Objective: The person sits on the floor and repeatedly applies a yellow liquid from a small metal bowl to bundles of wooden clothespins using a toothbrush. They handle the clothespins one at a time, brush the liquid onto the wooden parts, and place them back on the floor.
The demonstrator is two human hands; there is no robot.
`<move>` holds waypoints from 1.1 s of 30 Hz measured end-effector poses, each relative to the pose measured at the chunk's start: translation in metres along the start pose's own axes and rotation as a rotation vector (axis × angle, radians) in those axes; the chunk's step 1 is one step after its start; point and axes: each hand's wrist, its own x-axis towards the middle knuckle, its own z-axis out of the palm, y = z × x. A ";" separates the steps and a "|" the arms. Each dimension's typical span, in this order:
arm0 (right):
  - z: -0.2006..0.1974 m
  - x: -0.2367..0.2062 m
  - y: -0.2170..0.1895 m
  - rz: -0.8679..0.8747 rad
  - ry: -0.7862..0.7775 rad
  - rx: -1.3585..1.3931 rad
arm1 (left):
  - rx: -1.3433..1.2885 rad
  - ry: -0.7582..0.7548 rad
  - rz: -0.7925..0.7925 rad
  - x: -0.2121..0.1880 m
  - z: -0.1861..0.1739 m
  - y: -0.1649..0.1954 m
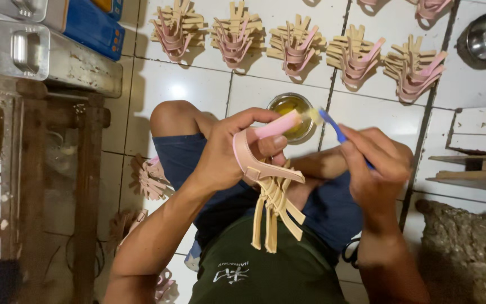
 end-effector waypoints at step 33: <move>0.005 -0.030 0.033 0.581 -0.141 0.778 | -0.001 -0.302 0.057 -0.022 0.009 -0.041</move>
